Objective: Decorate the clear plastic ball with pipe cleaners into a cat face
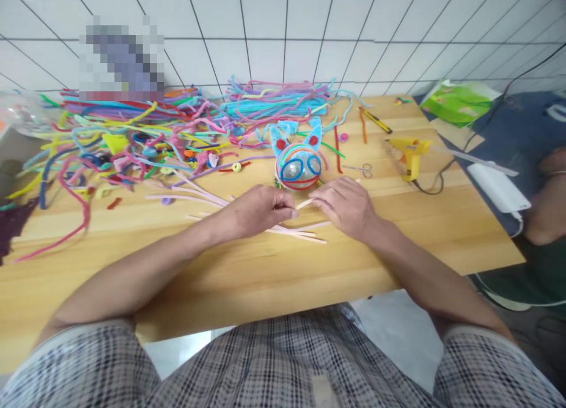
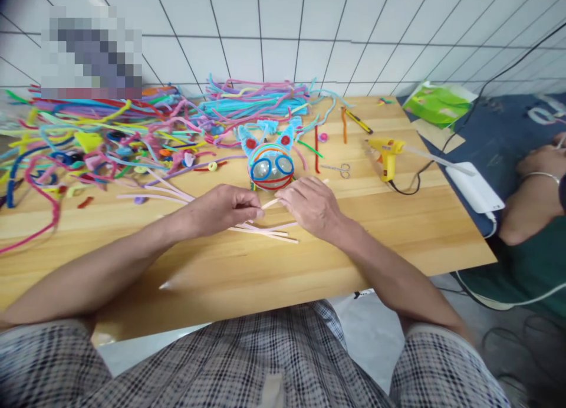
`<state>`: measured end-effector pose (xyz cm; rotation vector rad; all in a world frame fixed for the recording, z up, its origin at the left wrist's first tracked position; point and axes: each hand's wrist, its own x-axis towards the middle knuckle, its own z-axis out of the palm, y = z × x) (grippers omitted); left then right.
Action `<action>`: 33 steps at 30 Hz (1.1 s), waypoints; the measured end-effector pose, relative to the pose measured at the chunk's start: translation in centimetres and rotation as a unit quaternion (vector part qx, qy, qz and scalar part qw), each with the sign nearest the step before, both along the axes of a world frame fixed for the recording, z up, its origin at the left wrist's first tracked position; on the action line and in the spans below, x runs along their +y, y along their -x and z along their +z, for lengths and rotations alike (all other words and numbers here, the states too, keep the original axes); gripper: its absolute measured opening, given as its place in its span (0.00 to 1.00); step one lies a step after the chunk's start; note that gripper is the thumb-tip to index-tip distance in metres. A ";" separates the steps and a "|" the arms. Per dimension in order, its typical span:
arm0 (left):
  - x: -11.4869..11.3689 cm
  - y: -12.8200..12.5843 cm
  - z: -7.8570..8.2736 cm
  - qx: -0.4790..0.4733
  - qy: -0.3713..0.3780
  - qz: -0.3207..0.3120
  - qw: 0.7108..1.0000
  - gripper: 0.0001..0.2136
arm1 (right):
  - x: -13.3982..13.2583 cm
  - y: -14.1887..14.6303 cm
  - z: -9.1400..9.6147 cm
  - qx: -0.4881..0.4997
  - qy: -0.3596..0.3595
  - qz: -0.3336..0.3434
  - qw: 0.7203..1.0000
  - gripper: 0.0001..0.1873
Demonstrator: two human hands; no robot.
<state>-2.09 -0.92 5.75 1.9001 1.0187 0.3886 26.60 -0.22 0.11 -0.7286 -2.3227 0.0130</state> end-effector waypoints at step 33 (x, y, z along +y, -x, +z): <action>-0.4 -0.8 -3.4 -0.128 0.138 -0.016 0.982 0.11 | 0.0 0.2 0.0 0.066 -0.108 -0.043 0.991 0.10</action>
